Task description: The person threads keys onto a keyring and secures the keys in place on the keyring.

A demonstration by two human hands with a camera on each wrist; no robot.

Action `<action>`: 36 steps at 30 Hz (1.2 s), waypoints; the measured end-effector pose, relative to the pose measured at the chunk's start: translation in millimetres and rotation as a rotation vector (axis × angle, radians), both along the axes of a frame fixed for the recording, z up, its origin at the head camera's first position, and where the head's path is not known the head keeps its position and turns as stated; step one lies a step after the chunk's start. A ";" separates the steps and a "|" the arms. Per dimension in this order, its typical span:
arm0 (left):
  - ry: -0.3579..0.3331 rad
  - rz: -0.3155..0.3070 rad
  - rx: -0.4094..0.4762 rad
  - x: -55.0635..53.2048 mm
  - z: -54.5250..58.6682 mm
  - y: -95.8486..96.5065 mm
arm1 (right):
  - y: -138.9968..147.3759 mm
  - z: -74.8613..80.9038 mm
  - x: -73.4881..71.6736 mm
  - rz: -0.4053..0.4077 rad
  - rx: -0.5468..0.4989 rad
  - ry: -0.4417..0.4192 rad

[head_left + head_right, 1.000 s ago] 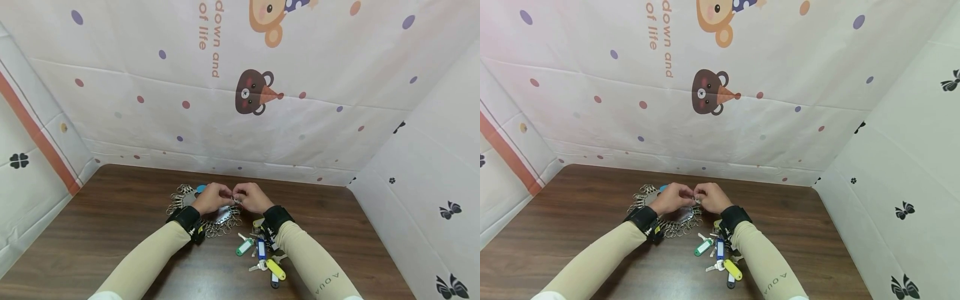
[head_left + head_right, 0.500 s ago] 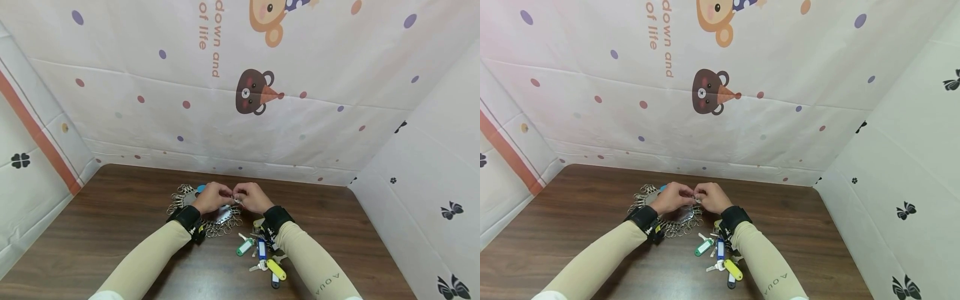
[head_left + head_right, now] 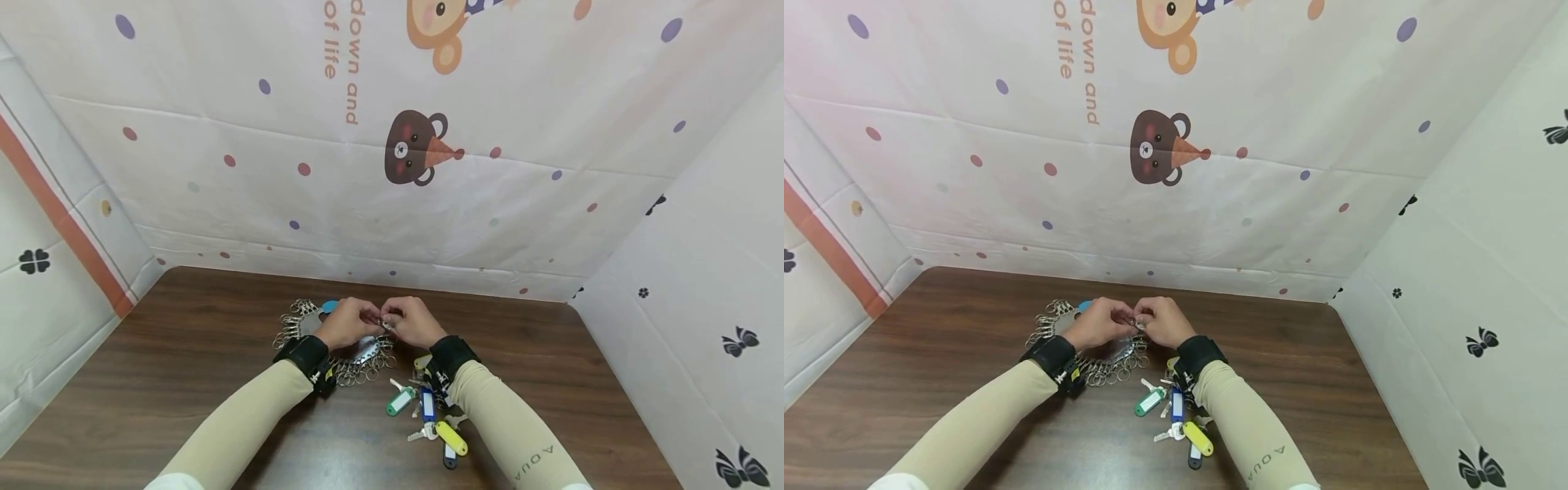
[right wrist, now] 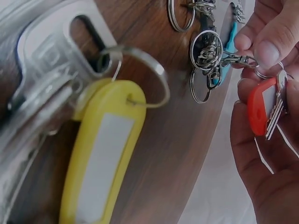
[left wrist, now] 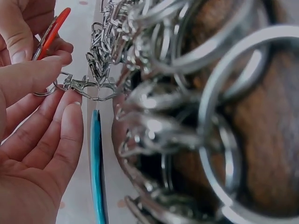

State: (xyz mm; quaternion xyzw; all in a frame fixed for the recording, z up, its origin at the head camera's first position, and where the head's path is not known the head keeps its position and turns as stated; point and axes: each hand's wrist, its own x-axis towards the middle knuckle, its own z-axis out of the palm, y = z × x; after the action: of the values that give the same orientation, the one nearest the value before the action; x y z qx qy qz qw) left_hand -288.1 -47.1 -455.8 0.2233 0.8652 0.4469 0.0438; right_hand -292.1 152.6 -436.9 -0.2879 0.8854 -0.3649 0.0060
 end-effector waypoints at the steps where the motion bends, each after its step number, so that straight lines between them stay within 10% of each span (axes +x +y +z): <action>1: 0.007 -0.002 -0.006 0.7 0.9 0.1 | 0.2 -0.7 -0.4 -0.003 -0.002 0.003; 36: 0.072 -0.021 -0.039 1.7 5.1 -1.1 | 2.9 4.2 4.6 0.026 0.013 -0.016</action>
State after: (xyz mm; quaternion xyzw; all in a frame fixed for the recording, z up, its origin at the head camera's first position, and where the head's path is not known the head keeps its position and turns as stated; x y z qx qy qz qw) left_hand -286.3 -48.2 -450.8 0.2475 0.8725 0.4208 0.0215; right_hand -287.5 155.5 -432.7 -0.2965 0.8839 -0.3611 0.0196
